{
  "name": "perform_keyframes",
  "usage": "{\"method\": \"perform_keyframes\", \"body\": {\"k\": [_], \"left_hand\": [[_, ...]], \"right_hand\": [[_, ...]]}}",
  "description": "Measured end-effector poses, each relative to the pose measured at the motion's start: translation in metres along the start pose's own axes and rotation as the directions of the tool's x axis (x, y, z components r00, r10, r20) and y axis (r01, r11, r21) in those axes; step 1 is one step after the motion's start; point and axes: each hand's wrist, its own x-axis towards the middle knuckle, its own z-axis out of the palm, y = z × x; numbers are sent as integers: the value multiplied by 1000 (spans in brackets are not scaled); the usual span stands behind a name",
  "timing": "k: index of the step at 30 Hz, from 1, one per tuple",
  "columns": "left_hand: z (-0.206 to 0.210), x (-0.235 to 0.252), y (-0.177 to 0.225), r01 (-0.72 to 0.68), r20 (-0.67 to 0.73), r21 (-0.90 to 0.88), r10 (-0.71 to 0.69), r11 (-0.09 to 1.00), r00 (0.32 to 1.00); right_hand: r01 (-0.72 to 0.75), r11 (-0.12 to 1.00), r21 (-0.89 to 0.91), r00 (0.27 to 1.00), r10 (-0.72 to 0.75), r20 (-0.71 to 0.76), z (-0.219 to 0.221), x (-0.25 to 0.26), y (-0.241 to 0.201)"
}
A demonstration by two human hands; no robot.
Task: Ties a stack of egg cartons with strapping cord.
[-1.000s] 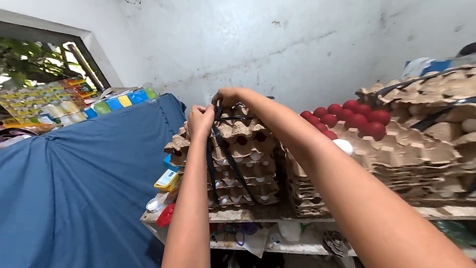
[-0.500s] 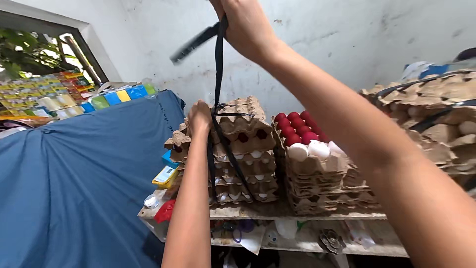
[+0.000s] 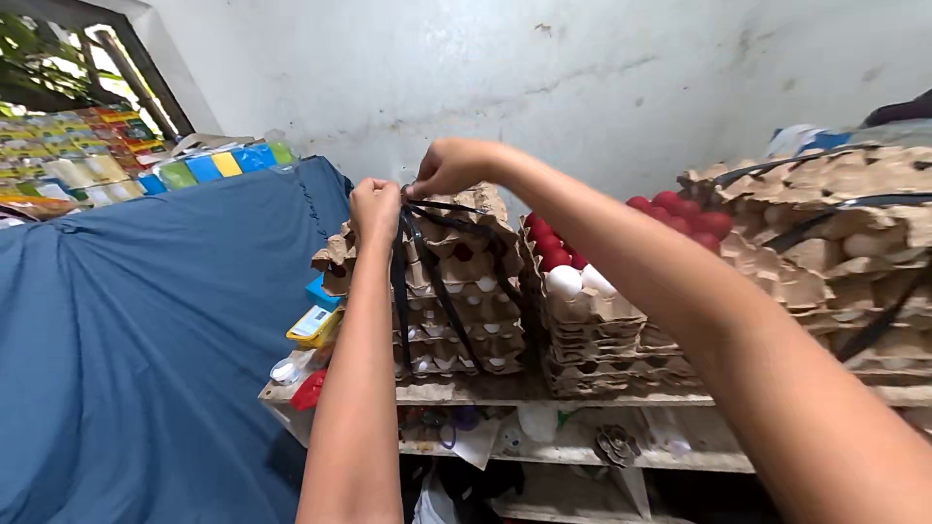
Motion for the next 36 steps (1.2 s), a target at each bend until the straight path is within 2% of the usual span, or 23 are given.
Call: {"method": "perform_keyframes", "body": {"k": [2, 3, 5, 8, 10, 11, 13, 14, 15, 16, 18, 19, 20, 21, 23, 24, 25, 26, 28, 30, 31, 33, 36], "left_hand": [[-1, 0, -2, -28, 9, 1, 28, 1000, 1000], [-2, -1, -3, -65, 10, -26, 65, 998, 998], [-5, -2, -5, -171, 11, -156, 175, 973, 984], [-2, -7, -4, -261, 16, -371, 287, 892, 958], [-2, -8, -2, -178, 37, -351, 204, 919, 978], [-3, -8, -2, -131, 39, -306, 150, 943, 988], [-1, -8, -2, -77, 40, -191, 86, 979, 996], [-1, -8, -1, -60, 51, -129, 67, 990, 996], [0, -8, 1, -46, 64, -69, 51, 997, 997], [1, -9, 4, -33, 75, -23, 34, 999, 997], [1, -11, 9, -7, 100, 80, -1, 997, 995], [2, -13, 11, 0, 115, 133, -16, 991, 993], [2, -14, 12, -6, 130, 187, -18, 982, 991], [2, -14, 12, -29, 142, 247, -7, 969, 990], [3, -11, 11, -44, 188, 331, -20, 943, 982], [4, -8, 10, -52, 204, 344, -20, 937, 979], [5, -6, 8, -57, 207, 332, -14, 942, 978], [6, -3, 5, -62, 203, 302, -1, 951, 979], [7, 1, 0, -64, 192, 208, 24, 976, 981], [8, 0, -3, -80, 181, 141, 54, 987, 982], [8, -1, -2, -83, 180, 128, 59, 988, 982], [8, -3, -2, -90, 171, 129, 67, 988, 983], [8, -3, -2, -82, 157, 170, 55, 982, 986]], "right_hand": [[8, 1000, 29, 999, -9, 32, 23, 16, 5], [9, 998, 62, 1000, -8, -22, 29, 20, 7], [47, 995, 87, 993, -36, -114, 31, 23, 8], [137, 990, -26, 982, -139, -126, 26, 30, 13], [22, 997, -73, 974, -38, -225, 17, 27, 14], [-62, 997, -35, 954, 49, -297, 10, 24, 17], [-223, 944, 245, 874, 305, -378, -3, 16, 26], [-250, 845, 473, 795, 458, -397, -8, 13, 34], [-187, 689, 700, 708, 589, -390, -15, 11, 45], [-44, 496, 867, 635, 684, -360, -24, 8, 57], [327, 165, 930, 549, 768, -329, -45, -3, 80], [436, 79, 896, 536, 777, -330, -56, -13, 91], [458, 70, 886, 513, 793, -328, -64, -23, 100], [381, 142, 914, 479, 815, -326, -69, -30, 108], [-54, 412, 909, 456, 820, -345, -64, -38, 111], [-275, 562, 780, 498, 777, -384, -57, -40, 105], [-402, 702, 588, 570, 694, -439, -49, -39, 93], [-424, 822, 380, 645, 569, -510, -38, -36, 78], [-233, 972, 14, 813, 203, -546, -14, -16, 59], [17, 996, -86, 919, -49, -391, 11, 17, 56], [51, 995, -85, 954, -74, -290, 20, 31, 53], [-25, 993, -112, 987, 8, -158, 36, 49, 47], [-88, 993, -78, 991, 79, -108, 48, 69, 53]]}}
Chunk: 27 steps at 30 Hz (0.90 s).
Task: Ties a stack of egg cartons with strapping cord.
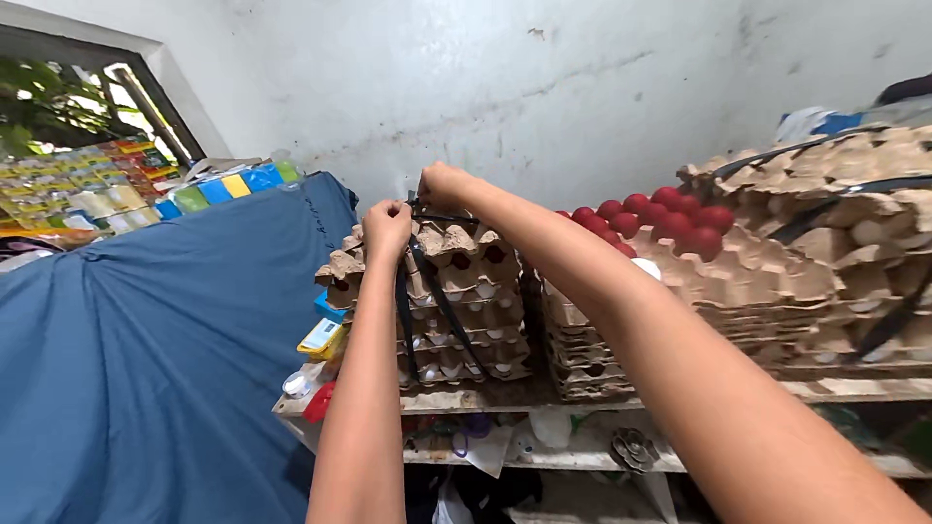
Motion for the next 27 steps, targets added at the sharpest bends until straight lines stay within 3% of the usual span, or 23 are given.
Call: {"method": "perform_keyframes", "body": {"k": [7, 18, 27], "left_hand": [[-2, -7, 9, 74, 34, 164, -81, 984, 996], [-2, -8, 14, 90, 55, 189, -102, 978, 993], [0, 3, 4, 134, 19, -62, -134, 989, 991]], "right_hand": [[-54, 994, 99, 997, 60, -54, 6, 20, 12], [54, 998, -31, 982, -59, -178, 5, 29, 14], [99, 988, -115, 983, -116, -145, 6, 21, 12]]}}
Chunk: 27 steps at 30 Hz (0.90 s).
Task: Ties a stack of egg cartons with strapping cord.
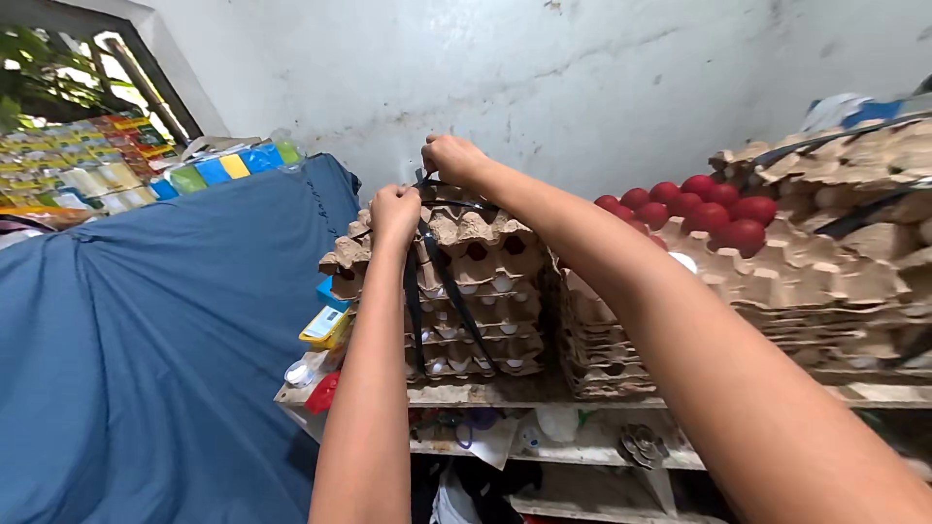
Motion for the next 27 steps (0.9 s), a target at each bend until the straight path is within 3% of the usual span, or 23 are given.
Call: {"method": "perform_keyframes", "body": {"k": [5, 8, 10, 12, 17, 24, 27], "left_hand": [[2, 0, 1, 38, -38, -203, -47, 978, 998], [3, 0, -1, 18, -57, -316, -38, 948, 998], [2, -1, 0, 34, -48, -376, -57, 926, 997], [2, -4, 3, 41, -41, -410, -63, 911, 997], [1, -3, 3, 46, -47, -380, -69, 924, 997], [0, -5, 1, 9, -81, -297, -35, 955, 996], [-2, -8, 0, -48, -100, -166, 32, 985, 995]], "right_hand": [[-38, 971, 237, 999, 43, -18, -17, -14, -13], [-198, 901, 386, 972, 128, 198, -39, -33, -33], [-118, 921, 372, 967, 21, 255, -46, -45, -37], [14, 928, 372, 984, -78, 158, -41, -53, -35], [178, 885, 430, 984, -163, -72, -27, -61, -28], [190, 955, 229, 977, -208, 54, -46, -72, -34], [244, 957, 159, 969, -246, -5, -50, -70, -33]]}}
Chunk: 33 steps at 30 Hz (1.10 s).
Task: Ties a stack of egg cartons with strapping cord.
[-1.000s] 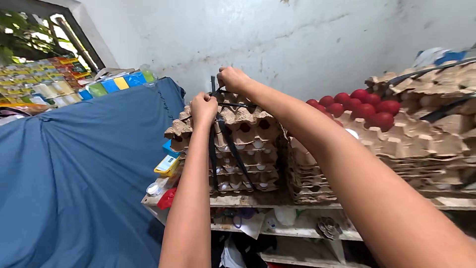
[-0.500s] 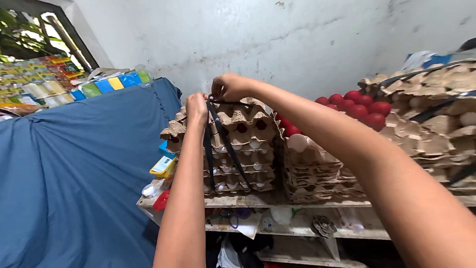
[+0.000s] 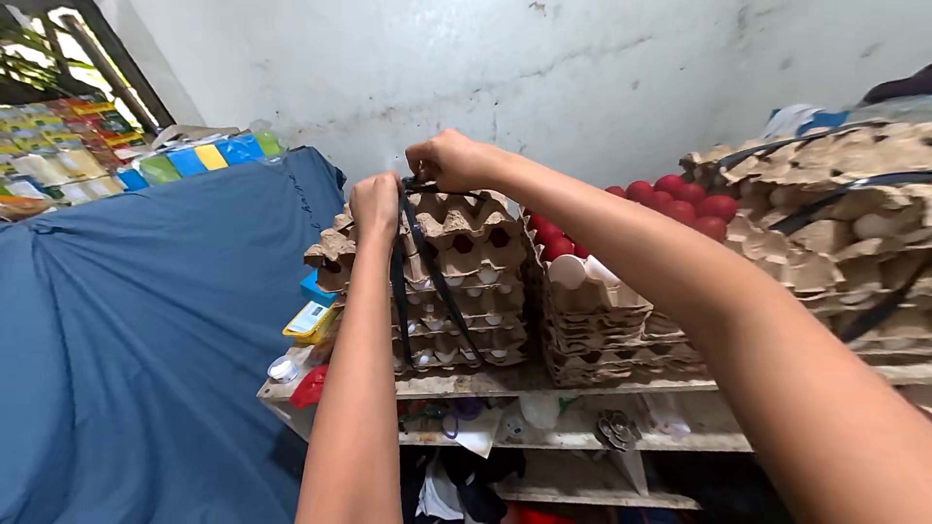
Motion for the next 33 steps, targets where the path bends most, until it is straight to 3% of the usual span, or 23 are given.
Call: {"method": "perform_keyframes", "body": {"k": [4, 7, 15, 21, 23, 26, 28, 31, 33], "left_hand": [[-6, -5, 0, -104, 48, 141, 98, 985, 994], [-6, -7, -2, -127, -7, 137, 130, 982, 992], [-5, 0, -6, -42, -52, 40, 44, 998, 998], [-6, -2, -1, 43, -41, -26, -45, 999, 998], [-6, -1, -1, 56, -41, -31, -57, 998, 998], [-5, 0, -2, 54, -52, -43, -56, 998, 997], [-6, -1, -1, 33, -78, -11, -33, 999, 996], [-8, -5, -1, -48, -104, 86, 57, 995, 993], [-9, -8, 0, -108, -106, 125, 121, 986, 987]], "right_hand": [[28, 994, -104, 997, -35, -68, 5, 12, 0], [7, 991, -137, 998, -17, -67, 7, 11, -5], [-30, 961, -273, 999, 39, 26, -22, -6, -23], [-59, 991, -123, 987, 77, 144, -26, -26, -56], [-116, 978, -176, 974, 147, 171, -23, -29, -63], [-257, 909, -328, 949, 302, 94, -24, -28, -63], [-300, 878, -374, 948, 320, -9, -25, -25, -53], [-288, 900, -327, 958, 274, -90, -19, -17, -41], [-257, 946, -198, 966, 259, -17, -13, -13, -38]]}}
